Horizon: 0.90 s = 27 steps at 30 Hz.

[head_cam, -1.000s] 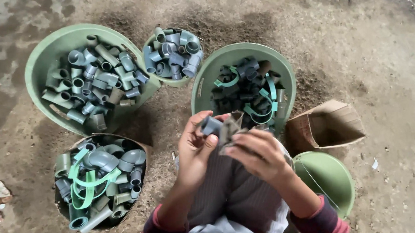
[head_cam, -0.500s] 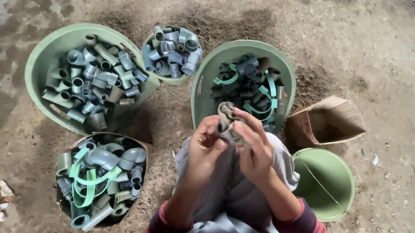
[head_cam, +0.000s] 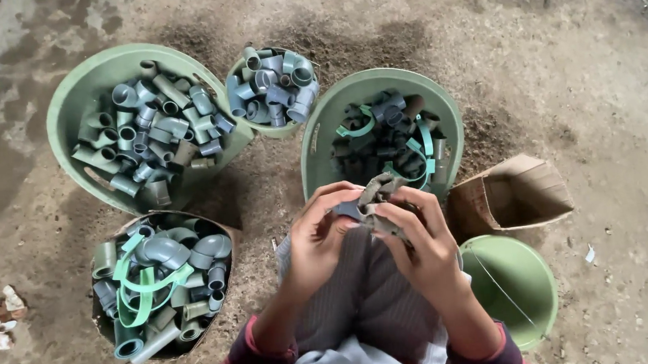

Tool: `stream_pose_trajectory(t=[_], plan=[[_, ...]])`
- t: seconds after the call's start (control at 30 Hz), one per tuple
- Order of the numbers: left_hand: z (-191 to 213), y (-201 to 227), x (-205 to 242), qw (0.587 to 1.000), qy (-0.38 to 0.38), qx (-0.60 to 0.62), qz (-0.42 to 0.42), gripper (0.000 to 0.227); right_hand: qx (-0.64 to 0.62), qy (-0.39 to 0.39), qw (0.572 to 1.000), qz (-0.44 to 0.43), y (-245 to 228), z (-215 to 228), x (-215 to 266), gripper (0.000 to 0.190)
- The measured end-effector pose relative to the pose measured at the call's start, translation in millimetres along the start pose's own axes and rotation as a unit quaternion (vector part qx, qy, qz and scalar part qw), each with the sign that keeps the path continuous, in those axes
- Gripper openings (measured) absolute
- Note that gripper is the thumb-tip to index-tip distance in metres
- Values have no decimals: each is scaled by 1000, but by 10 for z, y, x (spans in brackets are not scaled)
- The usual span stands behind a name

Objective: The person sits on the ground and wipes various plastic pipe fittings and clips with a cloth. They pick up each item from green buckets, rub it with the cloth, and place it into a cardboard box.

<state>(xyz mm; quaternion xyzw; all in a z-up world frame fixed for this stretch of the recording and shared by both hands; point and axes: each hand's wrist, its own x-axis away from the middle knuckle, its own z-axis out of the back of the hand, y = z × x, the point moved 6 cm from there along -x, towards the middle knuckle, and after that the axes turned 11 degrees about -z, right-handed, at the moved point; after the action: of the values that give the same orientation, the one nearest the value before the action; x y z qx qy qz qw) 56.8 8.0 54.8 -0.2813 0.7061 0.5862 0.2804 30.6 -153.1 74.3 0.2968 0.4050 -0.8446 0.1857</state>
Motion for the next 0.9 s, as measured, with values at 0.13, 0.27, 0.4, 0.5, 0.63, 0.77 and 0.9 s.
stream_pose_trajectory(t=[0.13, 0.27, 0.4, 0.5, 0.63, 0.77, 0.9], plan=[[11, 88, 15, 991, -21, -117, -68, 26, -47, -92, 985, -141, 101, -64, -49, 23], [22, 29, 162, 969, -75, -189, -140, 21, -285, -194, 826, -446, 870, -455, 394, 27], [314, 126, 83, 966, -98, -202, -124, 21, -281, -165, 620, -714, 891, -683, 469, 53], [733, 127, 404, 953, -16, -284, -105, 24, -279, -308, 659, -627, 426, -1194, 299, 45], [1661, 105, 939, 927, 141, -347, 39, 37, -271, -456, 732, -427, -119, -2053, 16, 40], [2677, 161, 1587, 825, 204, -487, 200, 36, -144, -597, 733, -293, -637, -2884, 73, 44], [3581, -272, 1741, 829, 202, -485, 191, 31, -94, -630, 746, -194, -682, -3906, 358, 57]])
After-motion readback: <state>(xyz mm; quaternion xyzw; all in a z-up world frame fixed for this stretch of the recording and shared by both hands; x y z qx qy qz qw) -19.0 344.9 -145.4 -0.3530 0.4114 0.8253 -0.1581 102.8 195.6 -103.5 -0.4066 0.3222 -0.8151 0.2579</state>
